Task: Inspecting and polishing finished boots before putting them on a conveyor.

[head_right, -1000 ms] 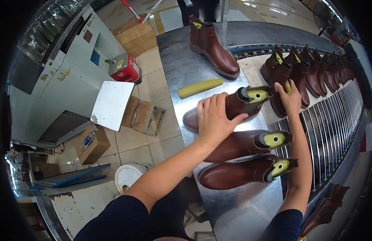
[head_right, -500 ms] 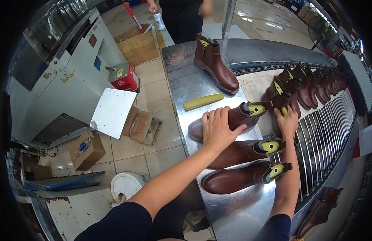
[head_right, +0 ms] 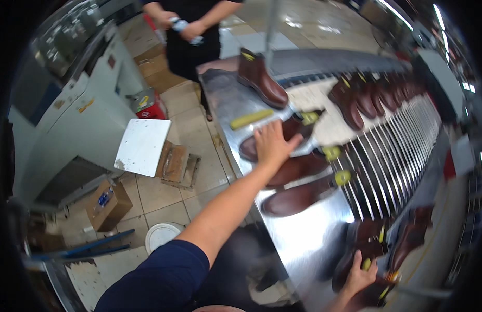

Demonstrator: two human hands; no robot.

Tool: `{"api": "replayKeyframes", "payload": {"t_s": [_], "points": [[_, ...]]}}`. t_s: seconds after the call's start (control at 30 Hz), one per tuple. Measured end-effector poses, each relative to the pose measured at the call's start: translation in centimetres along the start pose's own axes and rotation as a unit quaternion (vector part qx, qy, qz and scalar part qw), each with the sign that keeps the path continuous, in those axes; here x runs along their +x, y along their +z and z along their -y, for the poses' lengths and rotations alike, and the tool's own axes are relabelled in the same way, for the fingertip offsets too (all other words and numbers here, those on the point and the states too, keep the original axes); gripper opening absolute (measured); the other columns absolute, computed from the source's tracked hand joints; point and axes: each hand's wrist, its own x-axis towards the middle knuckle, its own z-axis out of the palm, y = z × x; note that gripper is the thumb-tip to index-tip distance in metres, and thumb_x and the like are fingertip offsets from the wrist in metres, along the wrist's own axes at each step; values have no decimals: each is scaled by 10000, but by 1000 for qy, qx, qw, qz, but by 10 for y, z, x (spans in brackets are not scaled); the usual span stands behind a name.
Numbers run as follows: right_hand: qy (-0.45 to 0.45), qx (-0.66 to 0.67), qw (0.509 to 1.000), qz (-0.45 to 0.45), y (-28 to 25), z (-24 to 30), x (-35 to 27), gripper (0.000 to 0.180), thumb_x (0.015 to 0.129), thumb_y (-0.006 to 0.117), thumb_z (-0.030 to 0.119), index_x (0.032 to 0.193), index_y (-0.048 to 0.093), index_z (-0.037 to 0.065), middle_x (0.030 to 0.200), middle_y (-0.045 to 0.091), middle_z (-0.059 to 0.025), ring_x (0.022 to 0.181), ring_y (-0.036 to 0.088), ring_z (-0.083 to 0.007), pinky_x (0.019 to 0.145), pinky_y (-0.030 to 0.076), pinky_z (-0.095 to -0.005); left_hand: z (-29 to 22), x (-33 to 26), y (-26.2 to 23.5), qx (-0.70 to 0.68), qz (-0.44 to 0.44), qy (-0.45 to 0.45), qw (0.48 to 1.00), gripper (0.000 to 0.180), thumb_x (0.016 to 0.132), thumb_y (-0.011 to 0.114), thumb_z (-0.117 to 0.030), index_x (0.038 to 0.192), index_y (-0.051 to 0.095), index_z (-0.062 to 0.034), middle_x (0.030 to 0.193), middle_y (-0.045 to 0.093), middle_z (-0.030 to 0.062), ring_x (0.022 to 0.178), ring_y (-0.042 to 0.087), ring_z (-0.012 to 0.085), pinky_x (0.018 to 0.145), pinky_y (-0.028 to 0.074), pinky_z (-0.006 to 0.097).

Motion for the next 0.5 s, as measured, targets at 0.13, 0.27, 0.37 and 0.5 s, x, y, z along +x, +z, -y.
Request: {"api": "replayKeyframes", "payload": {"t_s": [0.13,0.27,0.37,0.5], "points": [[-62,-107,989,-77,-2,46,-45,510,803,903,351,1083,716,-33,894,690,-179,838,659,-385,762,527,-475,-12,6,-15,4,12,9,1000,690,813,740,-618,1121,634,-9,1116,696,238,1106,631,444,1027,379,571],[-110,-60,986,-108,3,37,-38,535,784,894,361,1122,689,0,884,660,-147,824,620,-344,699,495,-445,7,10,12,78,-23,49,995,850,783,708,-751,1246,640,-41,1193,715,189,1149,653,433,966,439,582],[-61,-32,994,-79,6,21,-46,571,768,873,379,1159,674,13,980,689,-129,868,634,-333,743,539,-438,25,11,21,78,4,39,996,799,783,725,-715,1251,655,-72,1192,722,163,1136,668,419,955,466,591],[-22,-11,997,-77,2,17,-55,584,780,863,407,1151,666,2,997,693,-133,916,639,-310,773,544,-426,24,5,17,93,39,44,994,847,819,707,-700,1377,600,-74,1333,660,202,1261,606,416,1065,417,581]]}}
